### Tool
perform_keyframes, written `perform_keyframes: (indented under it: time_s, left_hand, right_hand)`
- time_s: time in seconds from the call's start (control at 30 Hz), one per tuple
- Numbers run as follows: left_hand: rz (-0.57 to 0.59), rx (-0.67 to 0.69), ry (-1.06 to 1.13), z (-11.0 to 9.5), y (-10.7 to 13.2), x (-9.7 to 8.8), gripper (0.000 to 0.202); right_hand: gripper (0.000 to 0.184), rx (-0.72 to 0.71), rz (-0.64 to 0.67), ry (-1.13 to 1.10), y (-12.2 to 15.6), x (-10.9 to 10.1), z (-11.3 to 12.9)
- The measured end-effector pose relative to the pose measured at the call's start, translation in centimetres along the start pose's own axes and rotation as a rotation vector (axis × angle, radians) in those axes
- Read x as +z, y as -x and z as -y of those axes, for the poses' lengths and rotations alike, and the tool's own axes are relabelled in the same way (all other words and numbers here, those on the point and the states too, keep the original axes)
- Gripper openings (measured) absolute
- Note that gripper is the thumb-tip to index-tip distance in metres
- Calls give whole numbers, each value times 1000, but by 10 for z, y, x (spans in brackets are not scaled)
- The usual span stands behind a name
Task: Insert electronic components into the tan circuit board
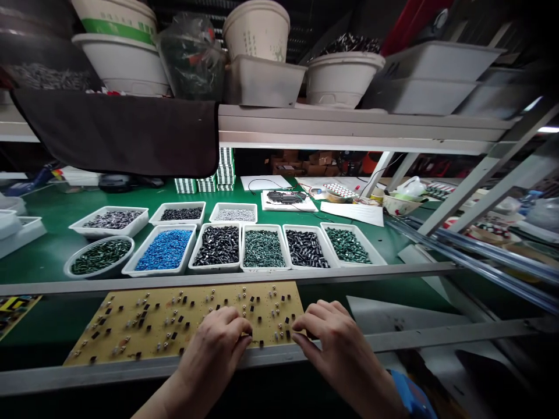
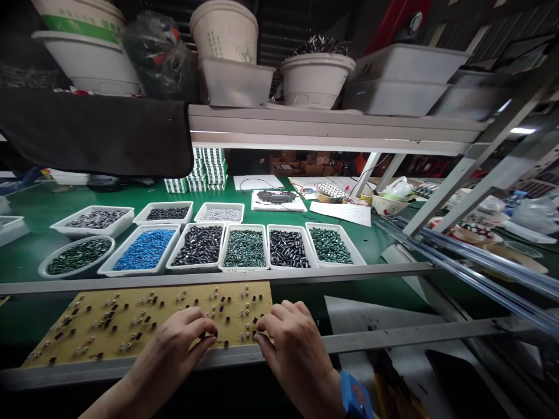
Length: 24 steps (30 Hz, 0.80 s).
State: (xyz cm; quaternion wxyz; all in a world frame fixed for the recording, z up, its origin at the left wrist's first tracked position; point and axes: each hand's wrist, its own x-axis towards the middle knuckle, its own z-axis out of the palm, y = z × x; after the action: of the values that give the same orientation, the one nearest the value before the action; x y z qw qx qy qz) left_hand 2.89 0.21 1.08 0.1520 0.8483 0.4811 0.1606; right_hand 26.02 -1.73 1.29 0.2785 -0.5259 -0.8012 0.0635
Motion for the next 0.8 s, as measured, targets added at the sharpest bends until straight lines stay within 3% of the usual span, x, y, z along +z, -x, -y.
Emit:
perform_keyframes:
  time_s: [0.4,0.63,0.8]
  left_hand:
    - [50,-15,-71,-8,-2,2,14]
    - [14,-6,-118,-5,1,5,14]
    - [-70,85,-238,-6,0,12,20]
  right_hand:
    - [8,53,37,-2,-3,-2,-2]
    - [7,76,45,29,-10,1,-2]
    - [7,101,57,62,-15,3,2]
